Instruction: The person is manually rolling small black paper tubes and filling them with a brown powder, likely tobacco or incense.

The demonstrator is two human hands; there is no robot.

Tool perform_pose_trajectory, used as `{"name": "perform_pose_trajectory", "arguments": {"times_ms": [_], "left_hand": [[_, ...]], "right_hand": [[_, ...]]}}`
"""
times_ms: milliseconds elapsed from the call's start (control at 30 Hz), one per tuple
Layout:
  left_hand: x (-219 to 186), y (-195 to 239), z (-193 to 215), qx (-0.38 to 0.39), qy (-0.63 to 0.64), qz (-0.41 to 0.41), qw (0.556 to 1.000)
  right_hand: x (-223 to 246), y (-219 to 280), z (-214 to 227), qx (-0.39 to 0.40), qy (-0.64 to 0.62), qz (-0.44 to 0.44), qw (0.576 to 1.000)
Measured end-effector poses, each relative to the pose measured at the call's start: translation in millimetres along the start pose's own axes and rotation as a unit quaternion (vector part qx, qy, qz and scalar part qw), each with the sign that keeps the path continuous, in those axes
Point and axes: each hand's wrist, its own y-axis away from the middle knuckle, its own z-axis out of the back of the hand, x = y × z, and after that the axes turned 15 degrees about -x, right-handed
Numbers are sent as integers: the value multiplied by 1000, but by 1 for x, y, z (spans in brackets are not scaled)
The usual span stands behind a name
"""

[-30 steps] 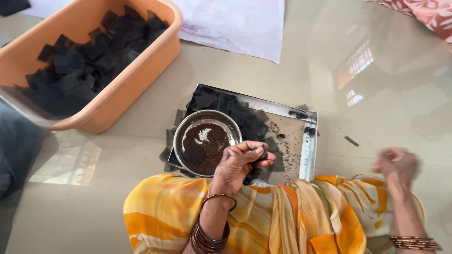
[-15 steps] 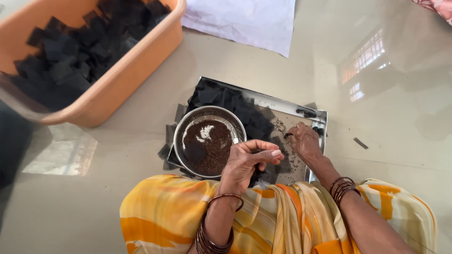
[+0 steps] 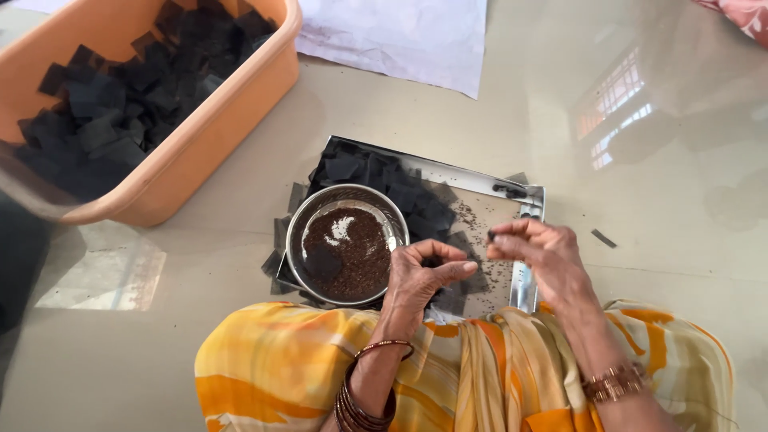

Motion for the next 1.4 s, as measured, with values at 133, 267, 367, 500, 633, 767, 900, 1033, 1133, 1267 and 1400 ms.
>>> {"name": "perform_pose_trajectory", "arguments": {"times_ms": [133, 267, 367, 500, 633, 767, 900, 1033, 1133, 1267, 1400], "left_hand": [[-20, 19, -6, 16, 27, 21, 999], [-11, 20, -1, 61, 39, 8, 997], [-15, 24, 0, 54, 27, 14, 998], [-21, 29, 5, 40, 59, 30, 997], [-13, 23, 5, 81, 95, 23, 992], [-12, 24, 7, 56, 109, 38, 992], [-3, 20, 3, 48, 109, 43, 992], [-11, 27, 0, 96, 167, 77, 978], [-14, 35, -2, 77, 179, 43, 980], [-13, 36, 0, 35, 156, -6, 987], [-11, 30, 0, 6, 156, 11, 988]], "right_hand": [[6, 36, 1, 43, -65, -33, 996], [6, 51, -2, 48, -107, -62, 991], [19, 64, -6, 38, -72, -46, 996], [35, 87, -21, 15, 73, 183, 980], [16, 92, -24, -16, 198, 449, 871], [21, 96, -28, -59, 296, 581, 756], [5, 89, -33, -91, 283, 573, 764], [14, 101, -42, -116, 192, 509, 831], [12, 105, -43, -147, 129, 430, 882], [16, 98, -38, -103, -64, 30, 992], [53, 108, -45, -65, 9, 82, 995]]}}
